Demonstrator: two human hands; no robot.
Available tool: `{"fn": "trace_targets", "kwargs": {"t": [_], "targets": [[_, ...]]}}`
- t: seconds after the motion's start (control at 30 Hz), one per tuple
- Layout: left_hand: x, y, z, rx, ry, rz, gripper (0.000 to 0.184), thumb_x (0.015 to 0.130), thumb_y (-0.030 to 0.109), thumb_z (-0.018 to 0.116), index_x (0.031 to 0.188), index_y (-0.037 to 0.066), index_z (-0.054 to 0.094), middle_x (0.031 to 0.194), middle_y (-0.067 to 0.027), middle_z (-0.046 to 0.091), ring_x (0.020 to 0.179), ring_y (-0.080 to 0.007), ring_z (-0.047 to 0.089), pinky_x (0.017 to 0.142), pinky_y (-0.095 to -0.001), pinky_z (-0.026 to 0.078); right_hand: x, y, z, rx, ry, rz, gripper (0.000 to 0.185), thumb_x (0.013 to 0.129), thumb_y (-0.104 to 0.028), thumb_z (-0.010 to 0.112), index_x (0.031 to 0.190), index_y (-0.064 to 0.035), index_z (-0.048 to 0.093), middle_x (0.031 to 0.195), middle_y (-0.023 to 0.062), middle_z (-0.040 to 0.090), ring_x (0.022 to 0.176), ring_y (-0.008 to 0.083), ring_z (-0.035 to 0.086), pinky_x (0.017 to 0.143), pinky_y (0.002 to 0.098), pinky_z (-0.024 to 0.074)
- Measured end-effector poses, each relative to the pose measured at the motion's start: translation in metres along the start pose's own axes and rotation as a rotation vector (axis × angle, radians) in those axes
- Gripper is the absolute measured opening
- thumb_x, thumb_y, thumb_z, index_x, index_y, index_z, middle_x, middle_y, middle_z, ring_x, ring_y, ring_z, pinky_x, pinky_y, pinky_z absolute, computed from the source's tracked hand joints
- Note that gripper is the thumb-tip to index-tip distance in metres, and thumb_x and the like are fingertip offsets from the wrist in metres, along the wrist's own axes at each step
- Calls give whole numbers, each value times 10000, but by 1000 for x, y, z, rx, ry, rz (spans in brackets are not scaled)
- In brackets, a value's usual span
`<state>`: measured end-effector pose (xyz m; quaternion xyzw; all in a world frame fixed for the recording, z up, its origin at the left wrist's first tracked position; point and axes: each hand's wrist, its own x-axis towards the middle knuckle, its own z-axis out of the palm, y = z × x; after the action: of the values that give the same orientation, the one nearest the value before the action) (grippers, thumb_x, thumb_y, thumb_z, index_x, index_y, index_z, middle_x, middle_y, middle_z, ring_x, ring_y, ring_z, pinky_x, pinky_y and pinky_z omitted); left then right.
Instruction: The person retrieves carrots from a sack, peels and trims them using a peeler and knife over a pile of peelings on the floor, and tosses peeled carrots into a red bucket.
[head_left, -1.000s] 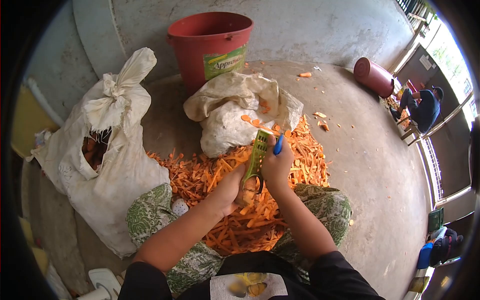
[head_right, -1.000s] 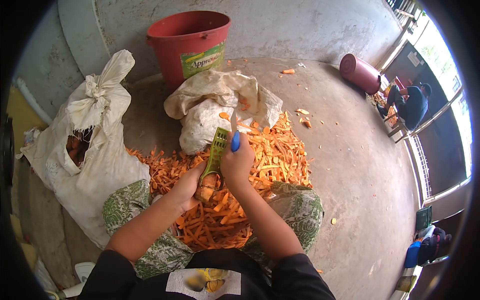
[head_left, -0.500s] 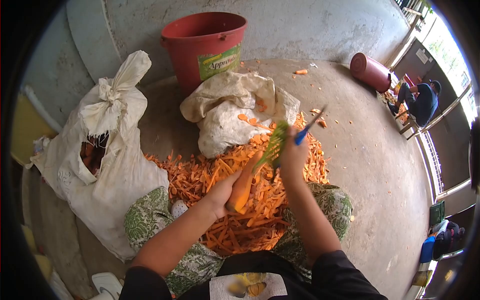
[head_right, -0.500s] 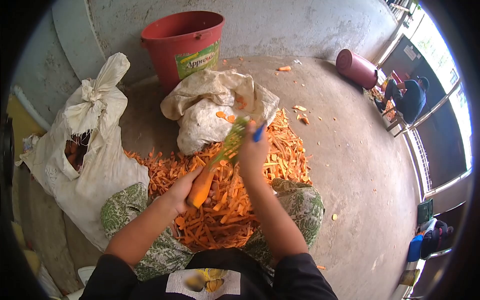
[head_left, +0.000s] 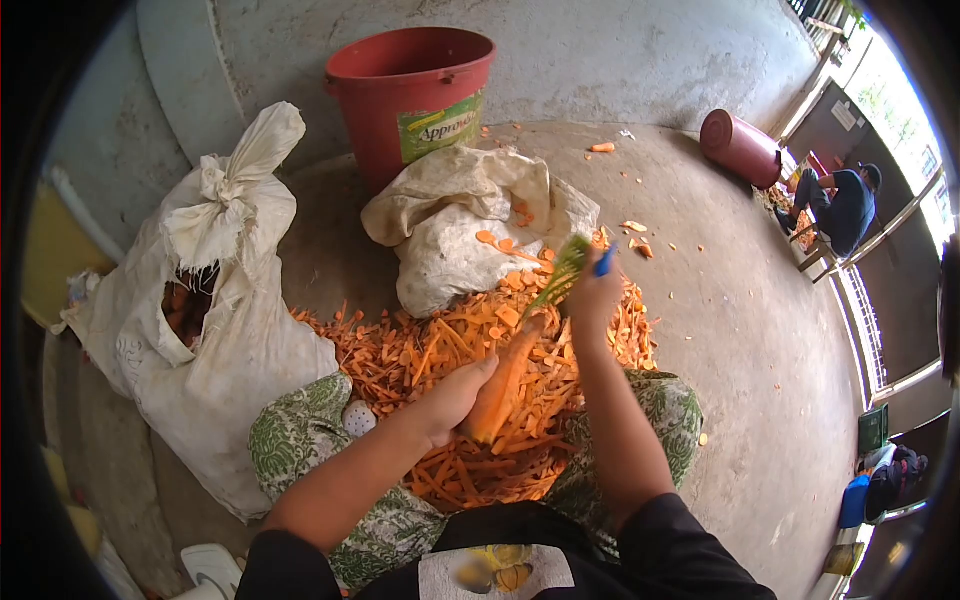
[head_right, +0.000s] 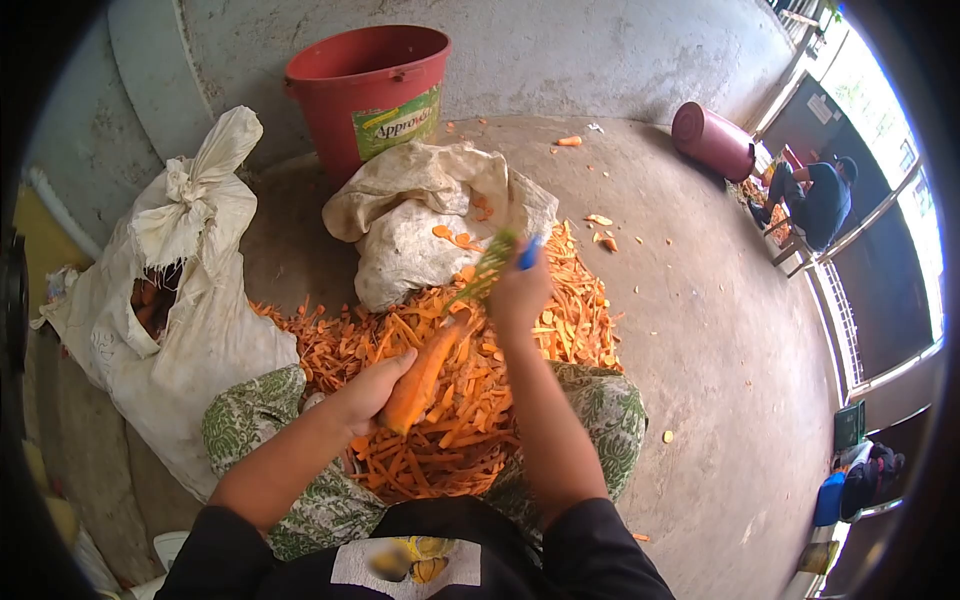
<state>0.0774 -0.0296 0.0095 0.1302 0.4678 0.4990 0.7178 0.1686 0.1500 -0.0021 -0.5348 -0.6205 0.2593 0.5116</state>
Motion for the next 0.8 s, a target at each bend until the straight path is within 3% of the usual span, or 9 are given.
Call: {"fn": "trace_targets", "kwargs": {"t": [0.03,0.07,0.1,0.17,0.3,0.37,0.5,0.57,0.8], "targets": [[-2,0,1,16,-29,-2,359,933,346,323,1018,36,483,849,-52,557,720,-121,552,607,-275,474,22,19,-2,-19,35,114,298,888,-255,468,749,2,527,557,80,487,470,179,427,459,343,351],[-2,2,-3,67,-103,4,380,939,351,292,1052,25,451,818,-83,553,677,-145,552,577,-288,482,36,30,-4,7,182,62,319,891,-258,465,724,8,515,535,51,463,459,163,403,439,326,327],[3,1,-12,68,-101,4,380,939,351,292,1052,25,451,818,-83,553,677,-145,552,577,-288,482,40,29,-12,222,139,145,336,892,-273,467,716,9,518,539,21,453,468,130,400,433,311,316],[16,-3,-29,-151,-298,-3,389,938,353,288,1066,19,442,802,-91,555,659,-150,541,553,-288,474,30,15,-14,325,91,217,330,890,-269,474,704,1,513,556,0,455,476,99,387,435,286,314],[15,5,-21,-265,-143,22,384,935,350,279,1023,30,471,802,-87,577,640,-160,543,523,-297,471,-41,-44,-15,239,-265,93,256,889,-234,480,778,-10,532,541,12,452,479,95,389,441,282,321],[20,2,-20,-296,-109,26,378,930,353,291,1010,36,480,796,-82,579,648,-162,550,521,-300,475,-69,-48,-10,289,-332,-83,191,867,-203,511,839,-17,544,547,70,488,472,166,452,458,310,353],[20,-3,-23,-295,-70,45,345,917,338,335,993,47,504,798,-71,585,687,-177,573,552,-311,495,-81,-53,-11,115,-398,-110,149,838,-173,544,845,-24,540,569,135,512,494,269,498,488,352,386],[21,-5,-19,-218,-88,69,346,917,336,339,1005,42,499,813,-78,585,691,-181,577,570,-315,499,-72,-37,-4,-33,-344,-175,166,827,-189,549,840,-24,535,592,179,520,537,348,508,514,388,400],[4,0,-18,16,-126,-51,383,931,343,322,1094,23,454,860,-102,570,715,-175,575,576,-302,497,37,20,-11,78,123,193,292,889,-268,469,766,-7,517,527,52,456,480,151,427,461,342,351]]}}
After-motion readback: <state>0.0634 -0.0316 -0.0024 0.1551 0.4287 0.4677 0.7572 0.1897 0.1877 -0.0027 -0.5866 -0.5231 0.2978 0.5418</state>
